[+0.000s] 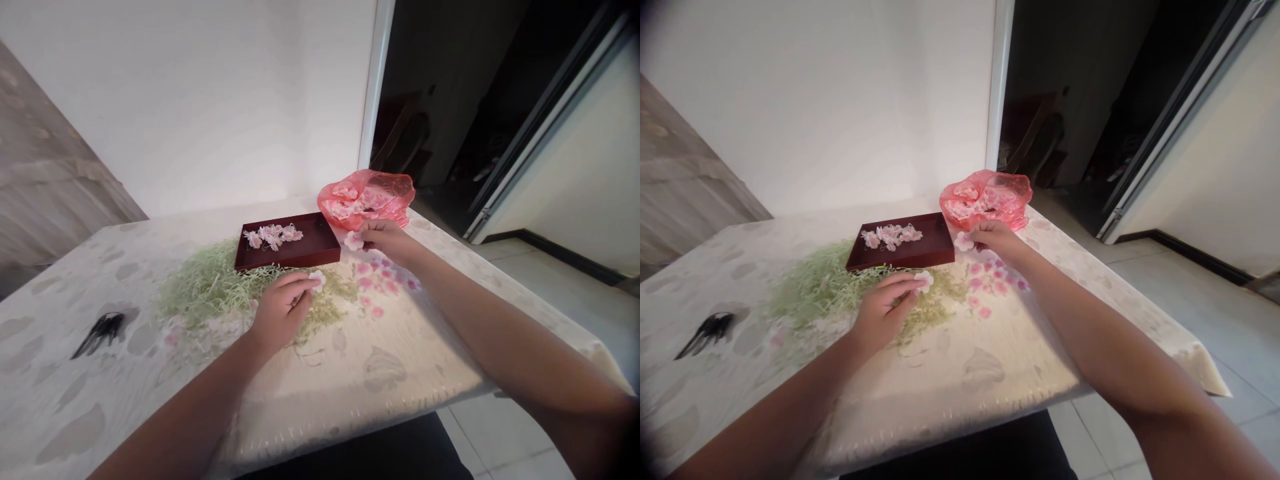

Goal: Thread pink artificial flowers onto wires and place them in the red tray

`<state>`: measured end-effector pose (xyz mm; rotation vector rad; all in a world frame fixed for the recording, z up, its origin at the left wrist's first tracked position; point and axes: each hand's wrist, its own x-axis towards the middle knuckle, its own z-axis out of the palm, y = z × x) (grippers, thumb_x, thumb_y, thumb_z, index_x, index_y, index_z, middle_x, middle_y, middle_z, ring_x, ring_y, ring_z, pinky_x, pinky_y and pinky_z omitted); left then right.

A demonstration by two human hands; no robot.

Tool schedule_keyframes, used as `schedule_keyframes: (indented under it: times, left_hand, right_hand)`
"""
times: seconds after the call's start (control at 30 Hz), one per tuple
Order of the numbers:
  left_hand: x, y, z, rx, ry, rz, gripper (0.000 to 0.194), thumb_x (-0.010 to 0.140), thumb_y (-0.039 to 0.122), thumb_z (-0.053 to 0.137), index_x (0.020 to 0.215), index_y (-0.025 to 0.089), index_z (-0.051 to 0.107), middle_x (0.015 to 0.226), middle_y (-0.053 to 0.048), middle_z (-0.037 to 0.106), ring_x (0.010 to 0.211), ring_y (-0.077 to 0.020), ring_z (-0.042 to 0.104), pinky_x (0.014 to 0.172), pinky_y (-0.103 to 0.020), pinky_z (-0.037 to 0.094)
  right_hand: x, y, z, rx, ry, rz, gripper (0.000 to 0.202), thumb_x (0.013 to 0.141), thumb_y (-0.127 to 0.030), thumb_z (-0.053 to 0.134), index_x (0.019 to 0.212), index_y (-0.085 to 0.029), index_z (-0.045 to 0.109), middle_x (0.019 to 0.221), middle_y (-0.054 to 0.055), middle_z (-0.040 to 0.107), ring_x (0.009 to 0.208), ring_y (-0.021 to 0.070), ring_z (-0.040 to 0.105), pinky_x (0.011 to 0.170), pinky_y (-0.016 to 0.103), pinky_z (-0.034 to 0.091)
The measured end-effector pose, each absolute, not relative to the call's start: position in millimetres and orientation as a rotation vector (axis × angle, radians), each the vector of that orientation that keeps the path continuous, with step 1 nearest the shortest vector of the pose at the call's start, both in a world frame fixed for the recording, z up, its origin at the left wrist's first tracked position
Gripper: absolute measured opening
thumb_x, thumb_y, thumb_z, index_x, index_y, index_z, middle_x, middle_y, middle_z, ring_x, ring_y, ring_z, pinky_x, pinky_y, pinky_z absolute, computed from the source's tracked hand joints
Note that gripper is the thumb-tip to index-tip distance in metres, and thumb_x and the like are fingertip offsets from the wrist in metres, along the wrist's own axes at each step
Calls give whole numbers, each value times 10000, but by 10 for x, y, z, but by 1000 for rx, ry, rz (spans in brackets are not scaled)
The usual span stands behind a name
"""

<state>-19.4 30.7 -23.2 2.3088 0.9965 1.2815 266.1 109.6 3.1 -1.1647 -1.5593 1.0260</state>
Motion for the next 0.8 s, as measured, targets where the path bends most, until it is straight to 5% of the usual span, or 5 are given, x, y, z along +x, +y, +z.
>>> schedule_keyframes:
  times: [0.23, 0.37, 0.57, 0.8]
  left_hand:
    - [-205, 281, -179, 2145, 978, 1277, 209, 941, 294, 629, 1080, 261, 783, 1162, -77, 735, 1081, -233, 693, 909, -372, 579]
    - [-182, 263, -181, 2066, 948, 1303, 191, 925, 353, 662, 992, 231, 794, 1105, -88, 750, 1026, -237, 710, 925, -390, 574]
    - [-118, 225, -154, 1990, 1023, 1278, 127, 879, 344, 726, 882, 234, 789, 932, -51, 764, 829, -195, 714, 668, -290, 576]
    - [-151, 200, -161, 2046, 1172, 1332, 21, 828, 234, 774, 837, 251, 779, 845, -9, 762, 743, -162, 695, 673, -278, 556]
  right_hand:
    - [2072, 653, 18, -754, -1556, 1353, 202, 764, -365, 798, 769, -184, 710, 1076, 59, 704, 920, 157, 667, 841, 312, 524]
    - [1910, 531, -81, -798, -1531, 1310, 242, 768, -386, 813, 782, -169, 707, 918, 60, 719, 819, 153, 652, 776, 306, 518]
    - [1821, 424, -153, -849, -1462, 1260, 265, 752, -367, 834, 758, -160, 669, 818, 36, 680, 653, 107, 545, 574, 248, 410]
    - [1868, 407, -153, -926, -1649, 1065, 173, 888, -365, 687, 878, -194, 662, 815, 33, 658, 684, 141, 570, 600, 274, 440]
